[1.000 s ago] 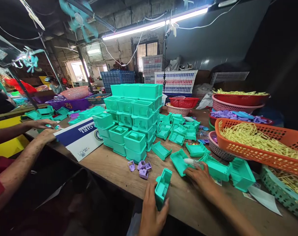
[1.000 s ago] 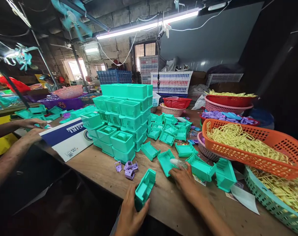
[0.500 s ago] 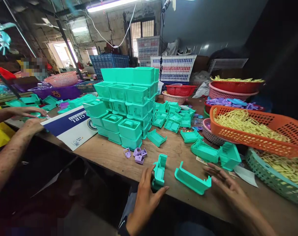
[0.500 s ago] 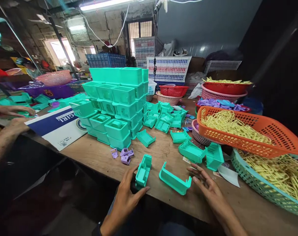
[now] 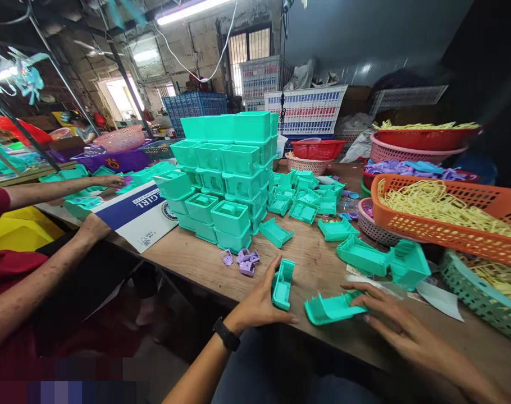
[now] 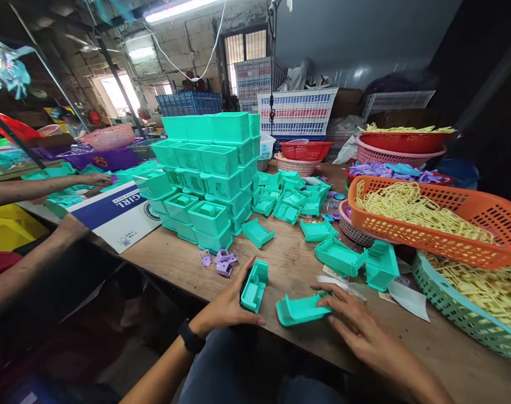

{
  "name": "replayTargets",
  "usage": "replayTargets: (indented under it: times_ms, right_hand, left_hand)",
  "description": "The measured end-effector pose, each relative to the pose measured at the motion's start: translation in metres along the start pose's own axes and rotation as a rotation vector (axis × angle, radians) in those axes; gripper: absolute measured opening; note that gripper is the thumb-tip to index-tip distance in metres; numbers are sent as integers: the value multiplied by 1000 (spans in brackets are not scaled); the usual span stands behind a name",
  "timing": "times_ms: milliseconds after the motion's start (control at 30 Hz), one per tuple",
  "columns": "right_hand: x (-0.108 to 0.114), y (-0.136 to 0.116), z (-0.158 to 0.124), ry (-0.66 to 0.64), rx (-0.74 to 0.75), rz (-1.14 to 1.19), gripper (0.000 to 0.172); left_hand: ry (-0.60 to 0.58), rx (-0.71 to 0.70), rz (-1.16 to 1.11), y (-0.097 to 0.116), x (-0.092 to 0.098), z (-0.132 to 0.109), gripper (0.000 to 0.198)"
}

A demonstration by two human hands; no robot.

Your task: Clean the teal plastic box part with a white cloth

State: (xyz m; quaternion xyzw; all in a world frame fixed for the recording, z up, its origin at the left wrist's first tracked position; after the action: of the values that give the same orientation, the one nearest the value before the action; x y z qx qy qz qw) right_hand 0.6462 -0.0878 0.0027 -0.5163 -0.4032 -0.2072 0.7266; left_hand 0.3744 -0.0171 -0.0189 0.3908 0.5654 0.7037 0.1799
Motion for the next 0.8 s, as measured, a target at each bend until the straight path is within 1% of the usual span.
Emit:
replayTargets:
  times_ms: [67, 133, 200, 267, 300, 367, 400, 467, 500, 567, 600, 633, 667, 800]
  right_hand:
    - [9, 3, 7, -137, -17, 73, 35]
    - [11, 0, 16, -184, -38, 81, 34]
    - [4, -9, 24, -136, -37, 64, 34]
    - [-8, -18, 27, -48, -31, 60, 34]
    - [-15, -21, 26, -6, -45, 70, 37]
    - [-26, -20, 17, 58, -119, 123, 47]
    - [-31, -17, 11, 69, -159, 164, 51]
    - [-40, -14, -1, 32, -185, 253, 62]
    - [-45, -13, -6, -11, -174, 285, 74]
    - [-54, -14, -8, -94, -151, 304, 104]
    - [-57, -13, -7, -115, -155, 300, 114]
    - [-60, -12, -4, -120, -166, 295, 120]
    - [-62, -12, 0, -116, -177, 293, 122]
    - [-72, -15, 19, -142, -180, 288, 128]
  left_hand:
    - [-18, -25, -5, 3, -2, 5, 140]
    - [-13, -43, 6, 5, -7, 7, 139]
    - [-12, -52, 5, 6, -14, 6, 138]
    - [-13, -41, -8, 5, -22, 3, 139]
    - [-9, -28, -16, 4, -25, 1, 140]
    - [11, 0, -24, 2, -27, -2, 143]
    - [20, 13, -25, 1, -28, -3, 144]
    - [31, 32, -23, -2, -29, -5, 144]
    - [32, 35, -19, -2, -30, -5, 144]
    - [34, 29, -8, -2, -32, -4, 143]
    - [37, 20, -3, -2, -32, -3, 143]
    - [41, 10, 1, -2, -33, -2, 142]
    - [45, 1, 4, -1, -35, -1, 141]
    - [64, -14, 14, -1, -37, 1, 138]
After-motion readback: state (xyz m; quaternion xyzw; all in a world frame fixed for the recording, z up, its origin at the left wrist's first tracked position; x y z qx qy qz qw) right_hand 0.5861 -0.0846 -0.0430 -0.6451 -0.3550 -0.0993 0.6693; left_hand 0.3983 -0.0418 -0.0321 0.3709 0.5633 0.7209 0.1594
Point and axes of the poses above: each hand's wrist, its own z-axis towards the middle knuckle, its own x-axis out of the back of the hand, y = z × x, the point moved 7 cm from there along z, towards the middle knuckle, and after that the axes turned 13 degrees about -y, right-handed, at the moved point
